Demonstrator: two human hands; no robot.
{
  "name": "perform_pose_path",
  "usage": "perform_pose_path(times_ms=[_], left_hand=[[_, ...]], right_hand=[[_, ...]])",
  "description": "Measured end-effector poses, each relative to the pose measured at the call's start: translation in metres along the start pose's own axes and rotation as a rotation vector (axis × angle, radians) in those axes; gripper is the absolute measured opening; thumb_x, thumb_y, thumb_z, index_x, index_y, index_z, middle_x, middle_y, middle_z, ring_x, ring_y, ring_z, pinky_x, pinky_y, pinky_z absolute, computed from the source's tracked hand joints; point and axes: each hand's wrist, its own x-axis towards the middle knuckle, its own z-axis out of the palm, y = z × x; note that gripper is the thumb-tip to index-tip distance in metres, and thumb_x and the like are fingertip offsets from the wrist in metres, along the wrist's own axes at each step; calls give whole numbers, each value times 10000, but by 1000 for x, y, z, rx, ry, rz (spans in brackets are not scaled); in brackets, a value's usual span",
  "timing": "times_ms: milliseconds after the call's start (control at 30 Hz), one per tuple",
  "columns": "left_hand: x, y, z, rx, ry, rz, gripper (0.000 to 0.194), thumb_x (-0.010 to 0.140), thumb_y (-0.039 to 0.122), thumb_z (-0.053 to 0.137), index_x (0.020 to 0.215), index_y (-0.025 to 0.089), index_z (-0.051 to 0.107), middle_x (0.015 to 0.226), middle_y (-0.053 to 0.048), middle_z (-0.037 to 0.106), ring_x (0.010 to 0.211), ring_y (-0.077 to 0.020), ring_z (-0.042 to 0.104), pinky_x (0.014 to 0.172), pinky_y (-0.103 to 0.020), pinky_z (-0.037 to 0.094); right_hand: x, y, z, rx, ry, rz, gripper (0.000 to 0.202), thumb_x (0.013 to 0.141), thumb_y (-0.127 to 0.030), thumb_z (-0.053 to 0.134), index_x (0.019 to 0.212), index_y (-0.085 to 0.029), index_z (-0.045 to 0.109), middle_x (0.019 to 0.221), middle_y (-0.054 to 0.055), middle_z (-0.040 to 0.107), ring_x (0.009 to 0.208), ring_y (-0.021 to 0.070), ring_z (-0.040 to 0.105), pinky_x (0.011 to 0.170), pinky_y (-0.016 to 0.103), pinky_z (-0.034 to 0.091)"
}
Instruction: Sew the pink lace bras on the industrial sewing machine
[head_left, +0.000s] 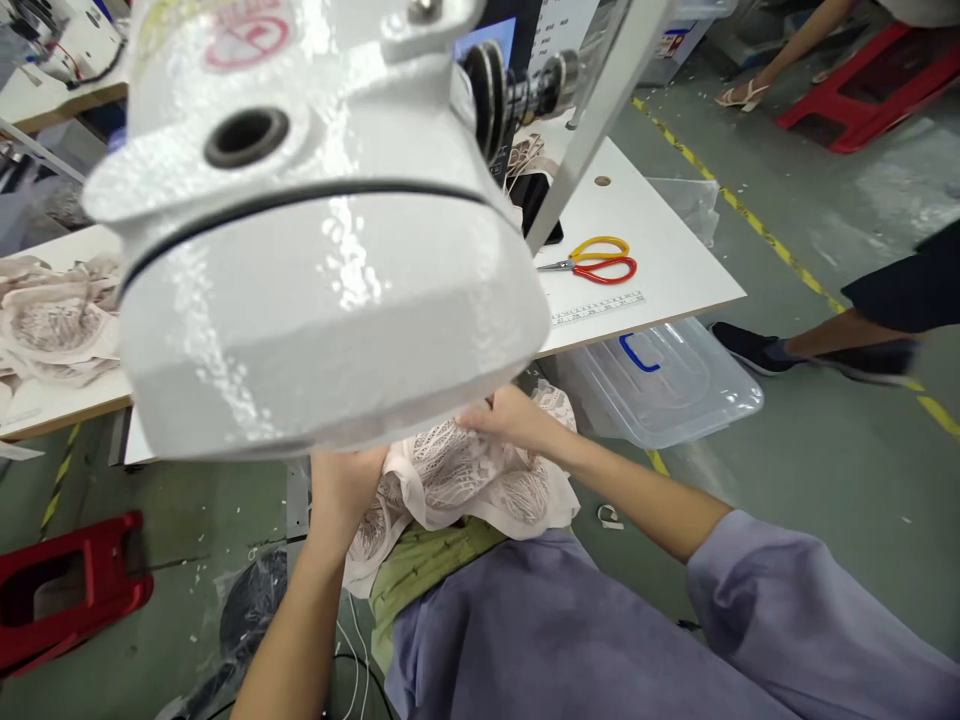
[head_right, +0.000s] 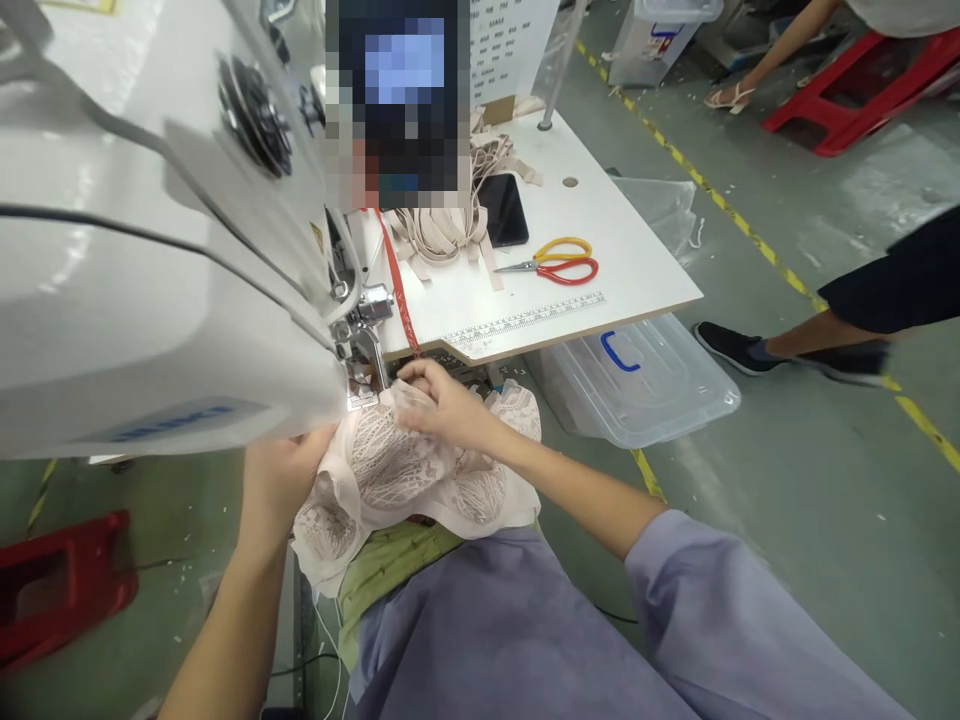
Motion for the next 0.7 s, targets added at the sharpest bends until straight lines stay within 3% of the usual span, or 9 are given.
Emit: perform_pose_path(times_ms=[100, 167, 233, 333, 500, 633, 700], left_hand=[[1, -2, -5, 17, 2, -40, 376, 740, 298, 615, 537, 224, 306, 494, 50, 340, 547, -105, 287, 488, -229, 266], [1, -2, -7, 13, 13, -25, 340, 734, 307, 619, 545, 222, 350, 515, 41, 385, 575, -115, 341, 507, -224, 291], [2, -1, -8, 6, 21, -16, 320, 722, 316, 621, 538, 223, 376, 518, 32, 392, 606, -129, 390, 522, -223, 311], [0, -1, -8, -2, 34, -61, 378, 724, 334, 615, 508, 228, 323, 497, 40, 319, 572, -120, 354, 501, -227, 284], [-3, -1, -5, 28, 20, -131, 496, 738, 368, 634, 519, 236, 209, 508, 62, 207, 514, -82, 190, 461, -245, 170], [0, -2, -4, 50, -15, -87, 507, 772, 401, 616, 498, 229, 225, 497, 66, 211, 495, -80, 198, 476, -253, 192], [1, -4, -7, 84, -25, -50, 471, 795, 413, 606, 493, 221, 300, 487, 61, 282, 494, -91, 282, 508, -251, 265]], right_hand=[[-17, 23, 8, 210, -262, 38, 902, 761, -716, 692, 1454, -182, 470, 1290, 143, 647, 1194, 298, 609, 1050, 438, 473], [-31, 34, 11, 237, -440, 123, 807, 749, -647, 749, 1393, -196, 566, 1291, 118, 664, 1236, 302, 595, 1089, 438, 450], [-44, 44, 13, 268, -507, 236, 655, 747, -543, 797, 1287, -196, 662, 1239, 90, 700, 1200, 288, 626, 1087, 428, 457], [-60, 56, 13, 451, -466, 327, 491, 759, -495, 799, 1122, -169, 741, 1093, 71, 751, 1066, 246, 688, 1018, 393, 504], [-75, 59, 9, 586, -240, 375, 356, 815, -498, 762, 869, -147, 757, 841, 33, 754, 815, 170, 694, 837, 307, 538], [-82, 48, 4, 652, -176, 364, 335, 781, -468, 806, 820, -139, 756, 800, 29, 750, 733, 135, 679, 728, 248, 525], [-86, 43, 0, 676, -167, 359, 340, 770, -470, 816, 823, -139, 757, 785, 29, 749, 702, 129, 679, 692, 235, 525]])
